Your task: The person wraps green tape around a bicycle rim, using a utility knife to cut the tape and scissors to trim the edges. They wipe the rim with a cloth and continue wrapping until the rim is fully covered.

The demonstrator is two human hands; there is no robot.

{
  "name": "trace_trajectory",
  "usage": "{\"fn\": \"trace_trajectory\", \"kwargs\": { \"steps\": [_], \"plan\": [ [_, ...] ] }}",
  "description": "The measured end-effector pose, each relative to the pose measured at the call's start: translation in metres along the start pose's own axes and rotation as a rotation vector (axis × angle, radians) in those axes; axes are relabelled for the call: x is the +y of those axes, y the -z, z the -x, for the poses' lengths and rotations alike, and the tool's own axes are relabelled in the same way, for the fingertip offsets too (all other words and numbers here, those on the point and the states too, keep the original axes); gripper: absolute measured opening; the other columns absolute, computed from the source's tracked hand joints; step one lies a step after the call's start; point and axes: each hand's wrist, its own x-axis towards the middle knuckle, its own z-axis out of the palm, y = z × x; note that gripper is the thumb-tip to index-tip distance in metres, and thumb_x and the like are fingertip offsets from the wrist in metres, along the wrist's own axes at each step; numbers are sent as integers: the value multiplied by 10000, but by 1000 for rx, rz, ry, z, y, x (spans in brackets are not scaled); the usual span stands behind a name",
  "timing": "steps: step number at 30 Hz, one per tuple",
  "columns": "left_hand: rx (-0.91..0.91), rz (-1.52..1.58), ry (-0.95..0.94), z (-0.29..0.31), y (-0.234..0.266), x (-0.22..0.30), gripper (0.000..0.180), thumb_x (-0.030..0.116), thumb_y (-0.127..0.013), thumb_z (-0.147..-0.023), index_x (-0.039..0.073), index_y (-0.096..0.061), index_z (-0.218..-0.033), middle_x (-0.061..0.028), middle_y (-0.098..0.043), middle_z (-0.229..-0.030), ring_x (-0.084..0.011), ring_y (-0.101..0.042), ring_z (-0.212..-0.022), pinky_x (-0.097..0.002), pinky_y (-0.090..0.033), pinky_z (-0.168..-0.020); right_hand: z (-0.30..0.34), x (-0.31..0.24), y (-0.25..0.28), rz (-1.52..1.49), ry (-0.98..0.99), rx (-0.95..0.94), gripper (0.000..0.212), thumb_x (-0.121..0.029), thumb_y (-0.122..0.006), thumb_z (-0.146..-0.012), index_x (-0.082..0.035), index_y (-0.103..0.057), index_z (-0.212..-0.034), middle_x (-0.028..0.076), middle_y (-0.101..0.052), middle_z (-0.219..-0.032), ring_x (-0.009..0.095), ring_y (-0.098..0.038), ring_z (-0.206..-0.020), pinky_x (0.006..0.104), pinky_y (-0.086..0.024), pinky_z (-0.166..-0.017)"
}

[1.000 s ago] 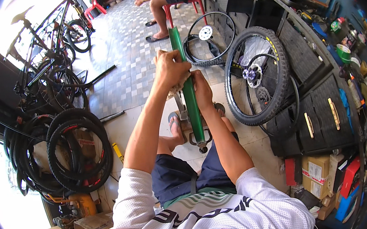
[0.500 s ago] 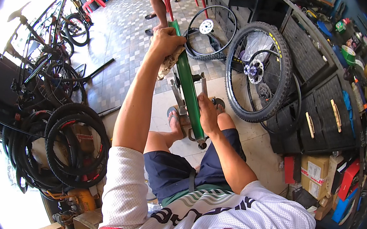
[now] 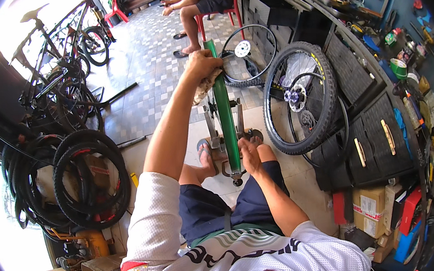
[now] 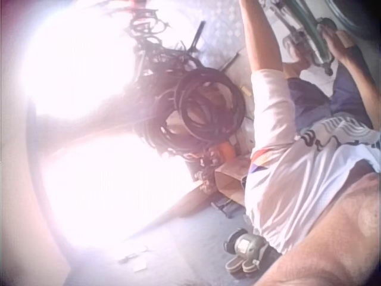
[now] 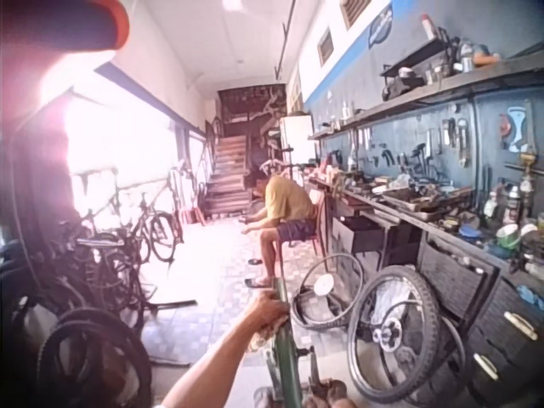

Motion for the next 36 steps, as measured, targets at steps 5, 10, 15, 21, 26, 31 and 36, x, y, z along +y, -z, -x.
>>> {"fn": "trace_trajectory", "kwargs": {
  "steps": [5, 10, 15, 21, 26, 31, 36],
  "plan": [
    [-40, 68, 12, 18, -14, 15, 340, 315, -810, -659, 0, -697, -718, -166, -690, -736, -227, -652, -697, -389, -542, -708, -83, -112, -11, 416, 208, 299, 435, -415, -685, -929, -33, -603, -1119, 59, -636, -829, 174, -626, -786, 304, -518, -722],
    [-2, -36, -3, 27, -14, 7, 328, 378, -785, -632, 68, -719, -715, -149, -695, -734, -298, -648, -833, -439, -461, -925, -137, -170, -33, 1009, -79, 102, 571, -432, -760, -812, -4, -567, -1137, 193, -703, -878, 389, -710, -839, 471, -551, -743],
    [-34, -52, -23, 21, -15, 8, 327, 399, -777, -604, 95, -723, -711, -170, -698, -776, -351, -618, -978, -459, -417, -990, -120, -165, -40, 1035, -110, 157, 496, -378, -749, -811, 0, -527, -1042, 232, -700, -885, 431, -705, -785, 517, -565, -692],
    [-74, -57, 0, 4, -7, 9, 319, 385, -792, -621, 90, -718, -714, -178, -701, -804, -324, -649, -905, -436, -467, -956, -60, -135, -44, 1058, -37, 219, 445, -349, -748, -806, -25, -523, -1015, 185, -680, -823, 400, -694, -694, 491, -567, -596],
    [-96, -17, 54, -5, -5, 10, 315, 371, -797, -639, 77, -716, -720, -163, -704, -806, -296, -671, -858, -420, -527, -875, -19, -114, -43, 1091, -71, 196, 425, -338, -762, -800, -41, -526, -991, 162, -670, -835, 363, -694, -669, 456, -573, -557],
    [-111, -60, 55, -10, -3, 13, 261, 293, -775, -721, 51, -676, -729, -69, -661, -752, -163, -611, -702, -348, -501, -695, 8, -83, -39, 1058, -24, 185, 450, -335, -773, -797, -31, -537, -1032, 145, -639, -881, 365, -683, -680, 445, -572, -545],
    [-72, -103, 42, -15, -3, 18, 256, 271, -770, -752, 43, -658, -727, -41, -637, -728, -111, -577, -622, -313, -483, -617, 41, -51, -35, 1012, -61, 140, 446, -328, -770, -818, -42, -531, -1065, 133, -624, -922, 373, -669, -696, 461, -566, -563]
  ]
}}
